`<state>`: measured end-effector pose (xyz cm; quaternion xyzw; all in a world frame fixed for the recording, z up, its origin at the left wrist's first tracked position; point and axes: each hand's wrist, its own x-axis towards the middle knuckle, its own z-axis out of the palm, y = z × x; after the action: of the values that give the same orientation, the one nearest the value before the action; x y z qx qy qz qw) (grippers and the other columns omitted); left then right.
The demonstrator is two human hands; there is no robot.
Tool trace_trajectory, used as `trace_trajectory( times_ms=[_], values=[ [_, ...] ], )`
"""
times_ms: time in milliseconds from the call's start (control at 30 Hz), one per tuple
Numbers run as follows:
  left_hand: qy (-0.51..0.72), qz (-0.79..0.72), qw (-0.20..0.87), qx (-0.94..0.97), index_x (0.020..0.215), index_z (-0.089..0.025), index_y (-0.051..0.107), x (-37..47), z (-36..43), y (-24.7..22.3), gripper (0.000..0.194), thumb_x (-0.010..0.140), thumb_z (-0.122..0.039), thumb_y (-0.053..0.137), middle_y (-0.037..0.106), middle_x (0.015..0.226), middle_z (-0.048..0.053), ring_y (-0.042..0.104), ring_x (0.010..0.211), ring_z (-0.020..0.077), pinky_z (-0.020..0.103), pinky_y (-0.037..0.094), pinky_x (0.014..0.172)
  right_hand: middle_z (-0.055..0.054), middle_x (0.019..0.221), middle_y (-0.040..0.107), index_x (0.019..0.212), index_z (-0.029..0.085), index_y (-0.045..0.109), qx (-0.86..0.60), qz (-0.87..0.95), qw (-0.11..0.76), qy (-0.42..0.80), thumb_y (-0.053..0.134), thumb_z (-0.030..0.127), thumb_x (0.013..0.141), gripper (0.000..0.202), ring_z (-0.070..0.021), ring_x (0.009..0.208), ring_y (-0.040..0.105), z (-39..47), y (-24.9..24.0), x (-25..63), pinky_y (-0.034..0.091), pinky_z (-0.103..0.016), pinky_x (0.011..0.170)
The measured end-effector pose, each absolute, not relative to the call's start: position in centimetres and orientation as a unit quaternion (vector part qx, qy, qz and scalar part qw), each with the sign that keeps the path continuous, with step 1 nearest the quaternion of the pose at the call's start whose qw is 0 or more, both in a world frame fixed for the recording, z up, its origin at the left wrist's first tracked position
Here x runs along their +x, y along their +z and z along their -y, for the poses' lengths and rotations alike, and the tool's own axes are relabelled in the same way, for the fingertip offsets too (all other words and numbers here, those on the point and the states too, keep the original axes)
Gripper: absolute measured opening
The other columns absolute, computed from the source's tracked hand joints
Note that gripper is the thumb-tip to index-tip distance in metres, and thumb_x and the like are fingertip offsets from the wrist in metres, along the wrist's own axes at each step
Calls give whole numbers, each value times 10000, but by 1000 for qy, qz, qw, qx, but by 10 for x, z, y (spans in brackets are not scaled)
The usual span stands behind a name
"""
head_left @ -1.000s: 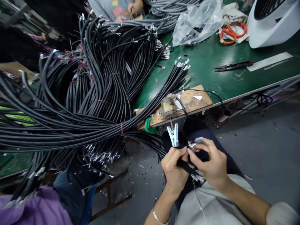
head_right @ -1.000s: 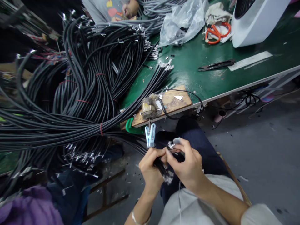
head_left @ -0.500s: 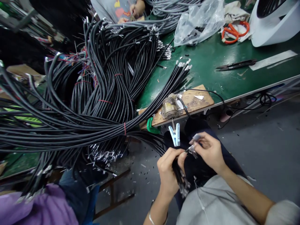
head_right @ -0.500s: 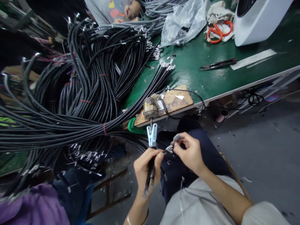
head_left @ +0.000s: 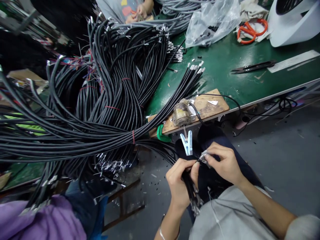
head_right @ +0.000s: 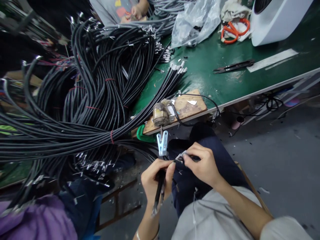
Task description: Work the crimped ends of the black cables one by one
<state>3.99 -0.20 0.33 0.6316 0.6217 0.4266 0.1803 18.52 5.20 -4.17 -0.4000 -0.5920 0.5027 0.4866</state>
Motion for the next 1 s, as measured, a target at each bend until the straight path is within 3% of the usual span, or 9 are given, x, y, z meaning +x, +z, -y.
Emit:
trace_trajectory(
  times_ms=[100,167,300,400,533,667,800,900,1000],
  values=[
    [425,-617,182,636,792,-153,679,39,2,3,78,785,-79,655,619,665,-1,572,562,104,206,442,547,-78,965,669,1054,193,682,-366,533,478,594,460,303,953,268,-182,851,625,-52,-40,182,502,-299,735],
    [424,-612,189,641,817,-158,676,38,2,2,89,795,-78,646,634,699,5,589,590,109,207,456,566,-86,1012,658,1142,191,644,-318,546,456,627,450,333,958,302,-189,897,627,-50,-35,176,509,-310,781],
    [430,-618,188,631,828,-167,663,37,4,-2,91,817,-84,628,638,723,10,592,628,121,224,465,596,-72,829,654,890,165,677,-327,617,481,530,563,221,896,127,-189,804,597,-44,-30,165,499,-320,729],
    [429,-627,183,624,827,-168,666,36,4,-3,77,811,-96,643,634,711,9,582,620,121,225,460,591,-55,701,619,773,168,643,-352,647,526,426,540,137,889,158,-177,685,534,-43,-32,166,467,-324,640],
    [390,-611,218,653,824,-161,672,29,1,4,38,818,-131,649,630,693,13,570,585,118,221,449,557,-54,693,593,763,171,620,-317,700,502,397,511,140,897,176,-187,693,521,-52,-34,177,459,-338,643],
    [347,-594,267,675,862,-157,690,22,0,8,64,830,-136,638,655,718,26,594,604,123,221,455,579,-55,764,611,858,162,637,-286,708,430,482,502,211,931,161,-174,728,552,-61,-35,193,467,-314,670],
    [365,-584,266,675,831,-153,691,22,0,3,49,813,-124,654,664,718,30,609,614,128,221,455,587,-69,902,648,1029,158,645,-297,686,395,535,683,311,830,253,-183,817,601,-63,-32,201,495,-305,726],
    [359,-584,264,678,838,-147,689,24,-1,-1,51,817,-125,649,655,718,33,603,609,126,223,452,580,-71,920,672,918,168,668,-308,701,381,518,688,213,824,106,-192,875,616,-61,-27,198,500,-325,789],
    [356,-593,252,678,826,-150,690,27,-1,0,46,817,-125,653,638,684,19,588,582,116,215,440,560,-75,944,660,862,183,658,-300,699,438,479,618,129,856,67,-192,887,610,-58,-25,193,512,-342,784]
  ],
)
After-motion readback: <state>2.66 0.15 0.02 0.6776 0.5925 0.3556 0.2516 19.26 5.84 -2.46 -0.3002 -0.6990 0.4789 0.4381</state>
